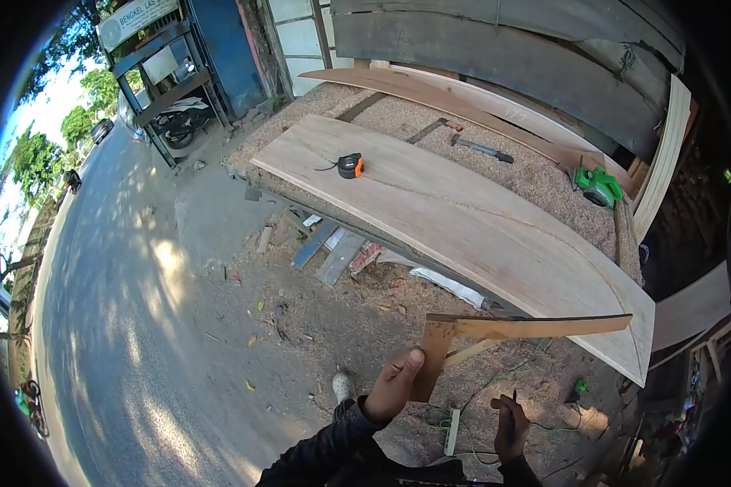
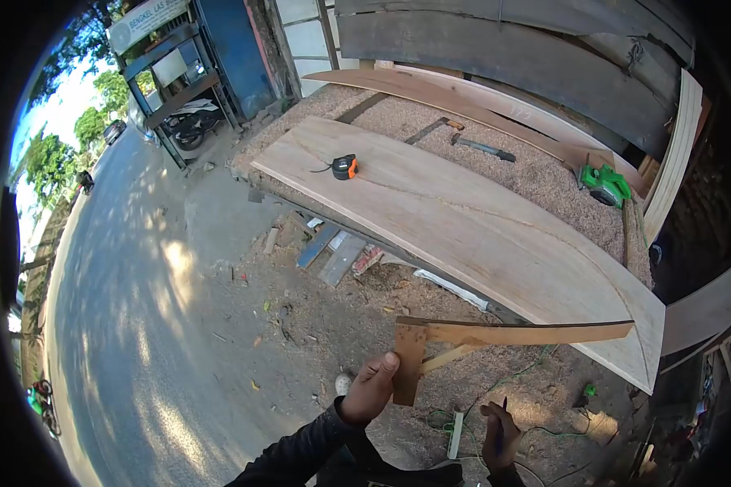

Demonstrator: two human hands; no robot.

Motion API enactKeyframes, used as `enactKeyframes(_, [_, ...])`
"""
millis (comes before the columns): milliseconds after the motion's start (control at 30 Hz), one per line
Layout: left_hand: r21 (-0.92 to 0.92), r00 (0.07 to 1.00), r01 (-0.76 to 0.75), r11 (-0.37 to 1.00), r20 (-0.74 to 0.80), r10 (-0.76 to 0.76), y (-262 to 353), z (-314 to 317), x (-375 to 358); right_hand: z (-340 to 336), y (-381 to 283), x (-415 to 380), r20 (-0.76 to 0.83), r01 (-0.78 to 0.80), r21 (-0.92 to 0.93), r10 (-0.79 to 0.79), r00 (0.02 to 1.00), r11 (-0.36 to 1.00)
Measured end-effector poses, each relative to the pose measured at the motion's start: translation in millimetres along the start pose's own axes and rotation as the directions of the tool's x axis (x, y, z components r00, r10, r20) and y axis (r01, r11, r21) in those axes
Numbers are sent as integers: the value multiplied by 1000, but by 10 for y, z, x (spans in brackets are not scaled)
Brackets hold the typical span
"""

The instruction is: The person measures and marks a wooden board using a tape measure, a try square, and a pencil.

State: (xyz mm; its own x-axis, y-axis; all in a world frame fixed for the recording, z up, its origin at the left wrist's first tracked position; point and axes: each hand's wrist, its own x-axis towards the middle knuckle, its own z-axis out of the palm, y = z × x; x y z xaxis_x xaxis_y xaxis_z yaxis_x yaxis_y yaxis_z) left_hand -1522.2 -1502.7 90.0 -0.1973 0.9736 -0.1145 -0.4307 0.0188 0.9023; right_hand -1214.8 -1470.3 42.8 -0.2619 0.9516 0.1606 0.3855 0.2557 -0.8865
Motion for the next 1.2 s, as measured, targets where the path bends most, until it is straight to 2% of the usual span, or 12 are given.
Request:
enactKeyframes(167, [10,987,65,998,-148,-63,760,-985,228,1321,-1273,516,168,62,-8,-60,984,998])
enactKeyframes(233, [57,994,96,994,-66,-92,1102,-1536,425,1675,-1774,977,98,437,-22,-433,896,899])
enactKeyframes(300, [65,986,-46,997,-157,56,1496,-1879,746,1898,-2077,1404,47,495,-83,-493,869,865])
enactKeyframes(333, [67,990,-25,997,-137,34,1639,-2048,901,1996,-2175,1595,32,474,-96,-473,881,876])
enactKeyframes(400, [163,932,-264,950,-212,296,1853,-2290,1271,2138,-2261,1935,3,404,-169,-409,912,899])
enactKeyframes(533, [21,882,-377,926,-297,366,2277,-2395,2194,2375,-2228,2382,-32,358,-181,-370,929,916])
enactKeyframes(600, [-201,922,-326,924,-285,263,2405,-2484,2758,2489,-2165,2592,-25,315,-213,-327,945,925])
enactKeyframes(733, [-282,951,-287,915,-197,238,2411,-2530,4053,2791,-2171,3214,7,303,-139,-305,952,943])
enactKeyframes(900, [-175,948,-99,980,-316,39,2059,-2502,5467,3197,-2260,4253,101,347,-1,-345,933,938])
enactKeyframes(1000, [-236,954,65,970,-271,-130,1982,-2568,5602,3488,-2205,4732,205,411,4,-403,892,912])
enactKeyframes(1067, [115,970,225,968,-116,-211,2022,-2791,5462,3729,-2141,4987,215,390,-46,-373,903,920])
enactKeyframes(1200, [272,984,169,948,-100,-146,2372,-3095,4840,4288,-2078,5227,217,286,-124,-256,942,950])
